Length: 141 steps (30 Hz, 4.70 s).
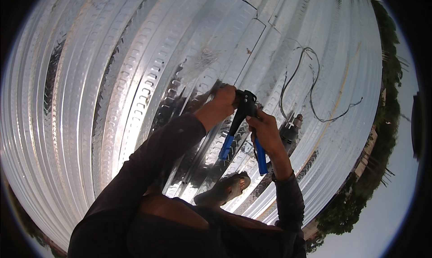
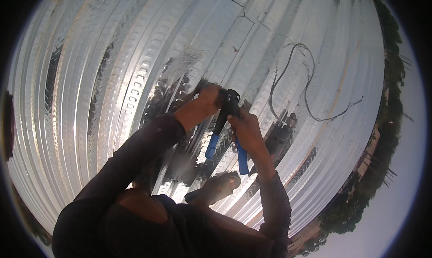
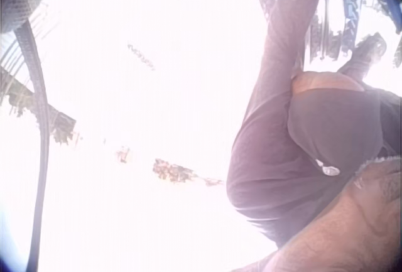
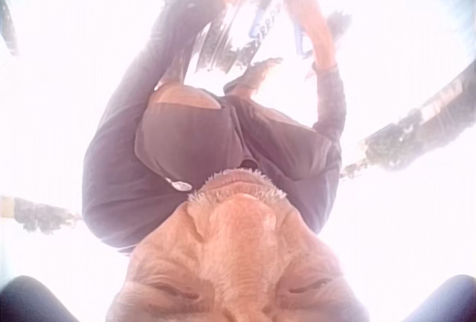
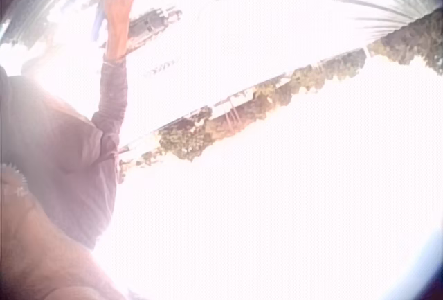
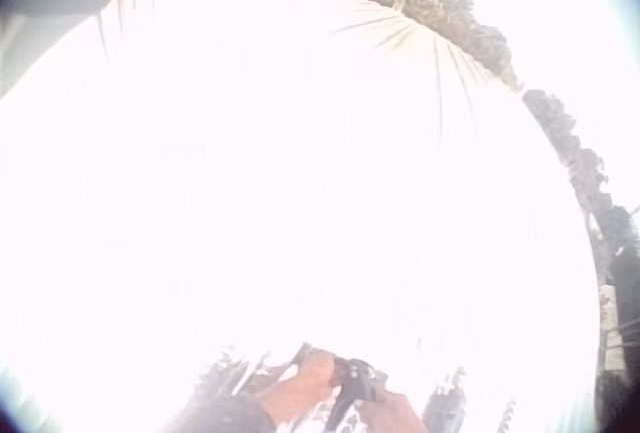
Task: The person secures a corrugated metal roof panel using a corded drill and a manual seaming tool. They drill fasteners into the panel, then use the seaming tool to crimp overlapping edges, repeating this sequence along the roof surface.
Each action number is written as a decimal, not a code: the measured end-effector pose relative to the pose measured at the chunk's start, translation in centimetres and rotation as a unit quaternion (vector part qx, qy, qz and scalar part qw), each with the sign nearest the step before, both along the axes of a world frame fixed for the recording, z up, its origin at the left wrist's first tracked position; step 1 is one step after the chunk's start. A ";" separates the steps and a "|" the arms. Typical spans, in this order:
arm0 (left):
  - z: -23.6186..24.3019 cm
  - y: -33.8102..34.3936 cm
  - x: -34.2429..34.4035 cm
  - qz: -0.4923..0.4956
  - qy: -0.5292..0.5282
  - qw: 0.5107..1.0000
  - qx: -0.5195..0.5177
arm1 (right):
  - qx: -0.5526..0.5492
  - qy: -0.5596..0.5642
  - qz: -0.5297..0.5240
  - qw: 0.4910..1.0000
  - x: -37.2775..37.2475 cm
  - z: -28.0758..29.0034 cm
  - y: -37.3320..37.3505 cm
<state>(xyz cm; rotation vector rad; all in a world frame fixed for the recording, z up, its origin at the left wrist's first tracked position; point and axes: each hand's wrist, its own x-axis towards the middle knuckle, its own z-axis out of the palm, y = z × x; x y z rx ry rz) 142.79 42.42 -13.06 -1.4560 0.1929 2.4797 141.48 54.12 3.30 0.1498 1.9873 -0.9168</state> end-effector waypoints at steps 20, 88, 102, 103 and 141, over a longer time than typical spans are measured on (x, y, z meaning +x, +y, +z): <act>-4.3 -0.8 1.6 -0.358 0.202 0.741 -0.531 | 0.070 0.001 0.063 0.995 -0.8 0.0 -0.2; 1.2 4.6 15.0 -0.183 0.134 0.968 -0.107 | 0.189 0.154 0.111 0.963 5.6 0.2 -3.2; -1.7 4.5 16.2 -0.145 0.134 0.980 -0.019 | 0.048 0.223 -0.083 0.970 10.4 -7.6 -2.1; -1.4 4.6 16.3 -0.136 0.123 0.983 -0.009 | 0.080 0.252 -0.062 0.962 10.1 -8.1 -2.1; 1.4 3.9 14.7 -0.119 0.130 0.984 -0.033 | 0.129 0.268 -0.018 0.955 8.6 -8.3 -1.8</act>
